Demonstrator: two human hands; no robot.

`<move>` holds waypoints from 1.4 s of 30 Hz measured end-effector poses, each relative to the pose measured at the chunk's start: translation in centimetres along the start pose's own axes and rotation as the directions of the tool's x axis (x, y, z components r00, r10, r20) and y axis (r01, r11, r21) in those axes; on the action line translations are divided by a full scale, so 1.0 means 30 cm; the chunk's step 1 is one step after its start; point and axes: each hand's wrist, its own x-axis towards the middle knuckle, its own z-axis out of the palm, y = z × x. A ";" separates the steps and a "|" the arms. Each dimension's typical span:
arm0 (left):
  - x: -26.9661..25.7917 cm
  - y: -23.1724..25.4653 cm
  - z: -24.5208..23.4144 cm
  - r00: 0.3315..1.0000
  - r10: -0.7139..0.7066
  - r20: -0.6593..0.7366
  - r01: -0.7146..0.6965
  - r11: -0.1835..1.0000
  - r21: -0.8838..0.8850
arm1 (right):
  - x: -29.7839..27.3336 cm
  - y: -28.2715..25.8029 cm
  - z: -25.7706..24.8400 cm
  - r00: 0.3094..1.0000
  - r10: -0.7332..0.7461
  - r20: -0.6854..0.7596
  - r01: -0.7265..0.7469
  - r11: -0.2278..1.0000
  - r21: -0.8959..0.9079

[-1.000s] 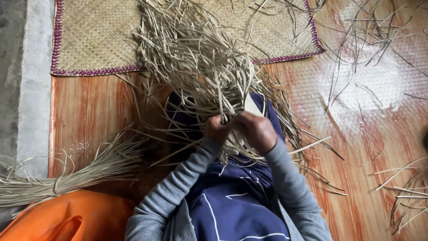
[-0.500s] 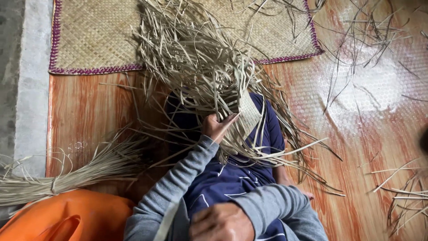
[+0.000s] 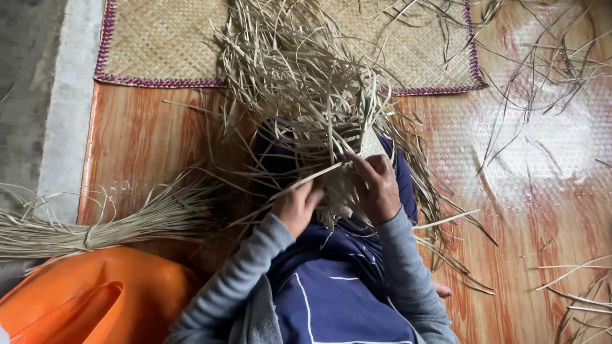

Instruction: Weaving dried grass strands together to create a mat

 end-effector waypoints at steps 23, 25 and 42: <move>0.143 -0.010 0.024 0.991 0.136 0.015 -0.134 0.985 -0.110 | -0.081 0.161 -0.060 0.980 0.179 0.083 -0.181 0.983 0.011; 0.131 0.000 0.026 0.987 0.160 0.015 -0.156 0.979 -0.131 | -0.079 0.148 -0.086 0.966 0.220 0.133 -0.219 0.975 -0.021; 0.081 0.010 0.027 0.979 0.205 0.009 -0.202 0.968 -0.148 | 0.079 0.166 -0.578 0.957 0.120 -0.262 0.041 0.843 0.536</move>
